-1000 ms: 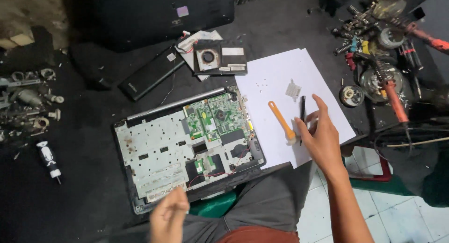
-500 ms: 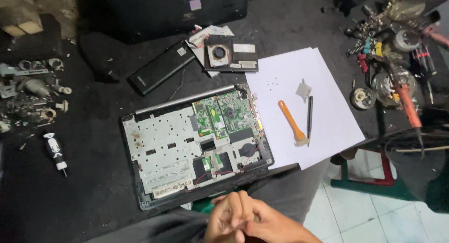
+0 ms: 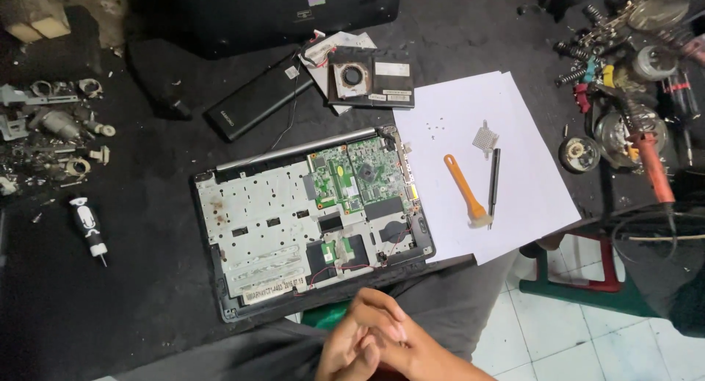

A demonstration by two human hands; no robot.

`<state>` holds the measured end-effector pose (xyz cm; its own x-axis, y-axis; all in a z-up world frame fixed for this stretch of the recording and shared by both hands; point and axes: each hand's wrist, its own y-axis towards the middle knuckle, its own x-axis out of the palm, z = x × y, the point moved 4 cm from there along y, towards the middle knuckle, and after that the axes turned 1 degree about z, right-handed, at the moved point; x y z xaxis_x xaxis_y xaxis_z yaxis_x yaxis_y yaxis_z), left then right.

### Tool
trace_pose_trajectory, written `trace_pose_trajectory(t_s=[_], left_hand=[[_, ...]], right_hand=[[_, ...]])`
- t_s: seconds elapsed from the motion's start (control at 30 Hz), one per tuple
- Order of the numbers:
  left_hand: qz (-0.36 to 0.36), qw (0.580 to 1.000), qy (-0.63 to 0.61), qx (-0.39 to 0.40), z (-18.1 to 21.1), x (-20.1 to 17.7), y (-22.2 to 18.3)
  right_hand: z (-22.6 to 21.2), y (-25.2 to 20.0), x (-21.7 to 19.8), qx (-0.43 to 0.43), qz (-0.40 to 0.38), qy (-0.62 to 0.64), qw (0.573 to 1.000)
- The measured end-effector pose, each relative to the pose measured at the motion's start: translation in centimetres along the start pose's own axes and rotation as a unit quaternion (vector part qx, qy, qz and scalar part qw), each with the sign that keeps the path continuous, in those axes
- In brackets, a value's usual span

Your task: Disassembling and cleaning the internal components of a laptop using a brush and a small prying tool.

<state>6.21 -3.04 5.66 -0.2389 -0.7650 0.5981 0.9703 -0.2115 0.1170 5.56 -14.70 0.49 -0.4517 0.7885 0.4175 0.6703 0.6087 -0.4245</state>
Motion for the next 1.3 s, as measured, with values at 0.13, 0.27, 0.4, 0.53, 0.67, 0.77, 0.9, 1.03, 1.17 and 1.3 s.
trace_pose_trajectory(t_s=[0.13,0.27,0.4,0.53,0.67,0.77,0.9,1.03,1.17,1.3], left_hand=[[0.015,0.999,0.029,0.016,0.0,-0.2,-0.4],[0.002,0.988,-0.148,-0.049,-2.4,-1.9,-1.7],[-0.052,0.974,-0.193,-0.104,-2.9,-1.1,-2.1],[-0.038,0.993,-0.051,-0.097,-0.5,-0.6,-0.6],[-0.062,0.994,0.053,-0.072,0.3,-0.6,-0.2],[-0.054,0.993,0.055,-0.088,0.2,-1.6,-0.9],[0.099,0.959,0.254,-0.069,1.2,-4.7,-2.2],[0.148,0.882,0.447,-0.033,3.9,-9.7,-3.4],[0.17,0.726,0.666,-0.011,6.6,-12.2,-3.9],[0.151,0.623,0.762,-0.092,6.7,-15.1,-5.2]], right_hand=[[1.4,-0.7,-1.6,0.024,0.015,-0.124,0.992],[-2.0,-0.6,0.2,-0.036,-0.139,-0.05,0.988],[-1.9,-0.4,0.5,0.006,-0.098,0.014,0.995],[-1.8,-0.3,0.4,-0.034,-0.012,-0.052,0.998],[-3.7,0.0,1.1,-0.049,0.0,-0.078,0.996],[-5.1,0.1,1.5,-0.063,-0.056,-0.111,0.99],[-5.9,-0.2,-3.0,-0.216,0.236,-0.279,0.905],[-6.3,-0.8,-7.3,-0.231,0.445,-0.451,0.739],[-6.6,0.2,-7.8,-0.15,0.442,-0.549,0.694],[-6.9,0.7,-7.3,-0.127,0.441,-0.596,0.659]])
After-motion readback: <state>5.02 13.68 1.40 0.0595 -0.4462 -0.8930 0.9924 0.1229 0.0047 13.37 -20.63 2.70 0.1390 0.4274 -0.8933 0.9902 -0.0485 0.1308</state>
